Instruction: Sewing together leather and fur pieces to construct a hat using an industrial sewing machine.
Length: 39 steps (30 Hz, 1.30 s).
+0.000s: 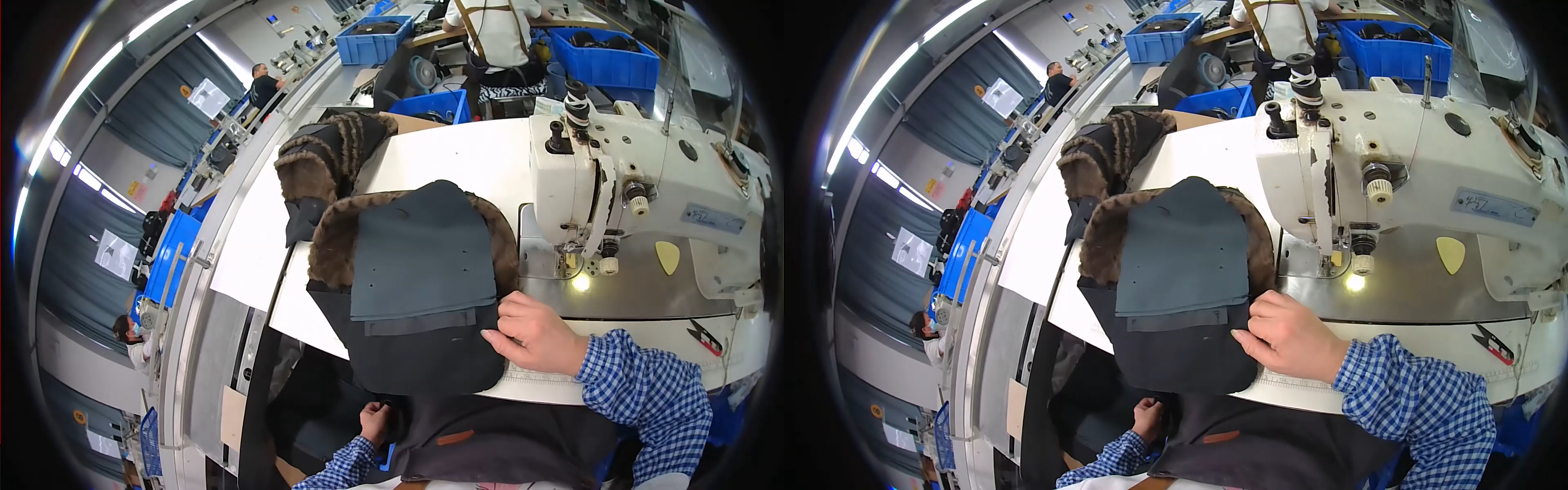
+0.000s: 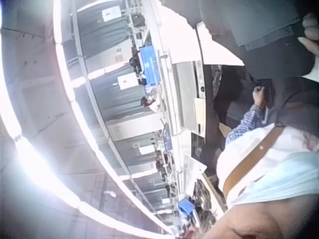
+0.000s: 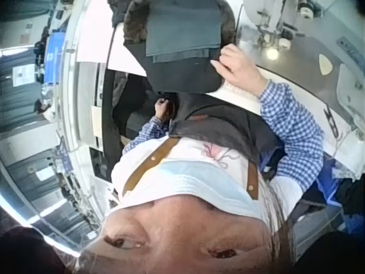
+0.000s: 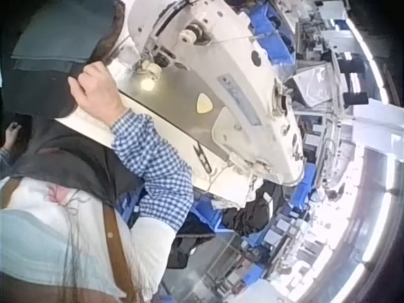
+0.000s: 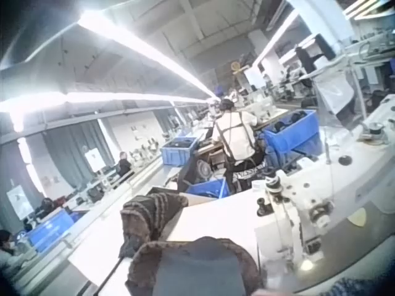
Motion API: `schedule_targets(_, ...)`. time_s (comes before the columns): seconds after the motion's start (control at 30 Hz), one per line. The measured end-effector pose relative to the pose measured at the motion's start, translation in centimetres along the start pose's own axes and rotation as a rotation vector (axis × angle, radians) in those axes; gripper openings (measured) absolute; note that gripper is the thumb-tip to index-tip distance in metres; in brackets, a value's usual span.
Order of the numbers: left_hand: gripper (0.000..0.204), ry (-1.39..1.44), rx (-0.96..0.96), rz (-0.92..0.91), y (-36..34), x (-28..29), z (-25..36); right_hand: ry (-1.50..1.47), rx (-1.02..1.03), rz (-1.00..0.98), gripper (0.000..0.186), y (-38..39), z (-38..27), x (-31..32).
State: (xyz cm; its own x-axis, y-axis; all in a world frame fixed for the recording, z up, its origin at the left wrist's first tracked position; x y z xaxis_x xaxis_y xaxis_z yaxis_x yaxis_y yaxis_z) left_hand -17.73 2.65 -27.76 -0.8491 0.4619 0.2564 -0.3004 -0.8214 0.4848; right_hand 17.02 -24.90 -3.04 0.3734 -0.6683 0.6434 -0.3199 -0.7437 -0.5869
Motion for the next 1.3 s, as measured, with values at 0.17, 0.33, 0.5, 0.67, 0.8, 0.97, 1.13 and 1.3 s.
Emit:
schedule_targets(0.17,0.021,0.190,-0.254,0.008,0.2,0.8,4.2,0.008,-0.012,-0.020,0.031,0.2,0.5,0.2)
schedule_targets(0.33,0.013,0.490,-0.248,0.287,0.0,3.8,10.4,0.008,-0.018,-0.029,0.033,-0.1,0.6,0.0)
schedule_targets(0.5,0.020,0.770,-0.042,0.083,2.2,6.2,15.8,-0.012,-0.006,0.002,0.036,0.1,0.4,0.0)
schedule_targets(0.67,0.032,0.783,-0.346,-0.046,2.9,12.8,18.2,0.008,-0.027,-0.031,0.033,0.4,0.6,-0.4)
schedule_targets(0.8,0.041,0.702,-0.477,0.015,4.9,14.9,20.4,0.014,-0.016,-0.022,0.033,0.6,0.3,-0.4)
schedule_targets(0.97,0.046,0.707,-0.637,0.210,7.2,16.7,23.0,0.018,0.001,0.000,0.033,0.4,0.4,-0.6)
schedule_targets(1.13,0.039,0.333,-0.948,0.345,8.8,19.1,26.3,0.049,0.020,0.010,0.031,0.3,0.7,-0.6)
schedule_targets(1.3,0.027,-0.048,-1.117,0.385,11.0,19.0,29.1,0.059,0.005,0.007,0.029,0.5,0.8,-0.8)
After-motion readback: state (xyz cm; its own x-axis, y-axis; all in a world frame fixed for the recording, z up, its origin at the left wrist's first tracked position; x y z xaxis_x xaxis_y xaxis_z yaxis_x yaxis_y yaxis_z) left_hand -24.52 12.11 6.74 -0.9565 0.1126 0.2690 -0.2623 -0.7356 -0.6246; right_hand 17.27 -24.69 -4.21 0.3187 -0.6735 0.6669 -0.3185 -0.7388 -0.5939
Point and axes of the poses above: each hand's wrist, its own y-axis away from the middle knuckle, its own x-axis out of the back of the hand, z = x × y, the point moved 4 cm from there along -y, towards the middle knuckle, and after that the axes turned 9 degrees about y, right-handed, at the moved point
